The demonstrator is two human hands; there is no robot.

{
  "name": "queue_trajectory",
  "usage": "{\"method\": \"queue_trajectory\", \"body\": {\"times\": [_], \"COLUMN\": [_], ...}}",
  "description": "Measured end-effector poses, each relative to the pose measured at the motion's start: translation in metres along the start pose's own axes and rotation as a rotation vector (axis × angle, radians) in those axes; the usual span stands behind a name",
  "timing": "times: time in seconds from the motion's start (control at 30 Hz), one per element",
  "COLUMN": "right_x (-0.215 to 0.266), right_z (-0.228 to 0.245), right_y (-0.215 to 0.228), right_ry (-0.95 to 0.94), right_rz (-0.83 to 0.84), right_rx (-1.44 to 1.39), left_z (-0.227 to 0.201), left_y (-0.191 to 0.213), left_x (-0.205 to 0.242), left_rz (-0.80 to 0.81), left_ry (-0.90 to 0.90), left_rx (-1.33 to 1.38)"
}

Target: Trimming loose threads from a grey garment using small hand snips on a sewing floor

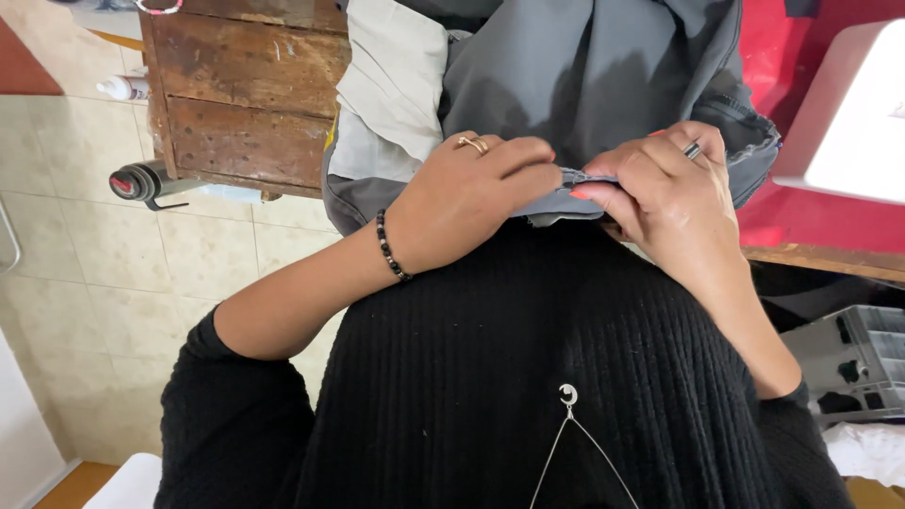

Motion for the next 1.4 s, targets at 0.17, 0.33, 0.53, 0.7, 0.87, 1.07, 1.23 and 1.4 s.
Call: {"method": "queue_trajectory", "body": {"times": [0.17, 0.33, 0.53, 0.7, 0.87, 1.07, 1.23, 1.4], "right_x": [-0.004, -0.009, -0.011, -0.011, -0.012, -0.012, -0.010, -0.014], "right_z": [0.001, 0.003, 0.003, 0.001, -0.001, -0.001, -0.009, -0.017], "right_y": [-0.001, 0.002, 0.004, 0.004, 0.002, 0.003, -0.002, -0.002], "right_ry": [0.003, -0.049, -0.088, -0.107, -0.094, -0.104, -0.065, -0.032], "right_rz": [-0.038, -0.022, -0.020, -0.008, -0.025, -0.036, -0.028, -0.079], "right_rx": [-0.033, -0.062, -0.102, -0.109, -0.181, -0.198, -0.196, -0.107], "left_z": [0.005, 0.007, 0.012, 0.012, 0.012, 0.013, 0.013, 0.014], "left_y": [-0.003, -0.003, -0.003, -0.002, 0.005, -0.005, -0.023, -0.027], "left_x": [-0.005, -0.011, -0.013, -0.015, -0.023, -0.020, -0.008, -0.011], "left_rz": [0.028, 0.032, 0.126, 0.045, 0.026, 0.253, 0.210, 0.191], "left_ry": [-0.015, -0.018, 0.001, -0.047, 0.048, 0.365, 0.299, 0.365], "left_rx": [0.068, -0.008, -0.061, 0.000, 0.172, 0.371, 0.322, 0.475]}}
Point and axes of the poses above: each hand's wrist, its own x-axis away from the middle knuckle, its own y-axis out of the back of the hand, z = x × y, the point moved 2 cm from there along -x, towards the middle knuckle, and after that the axes turned 12 degrees about -z, right-handed, at the moved point
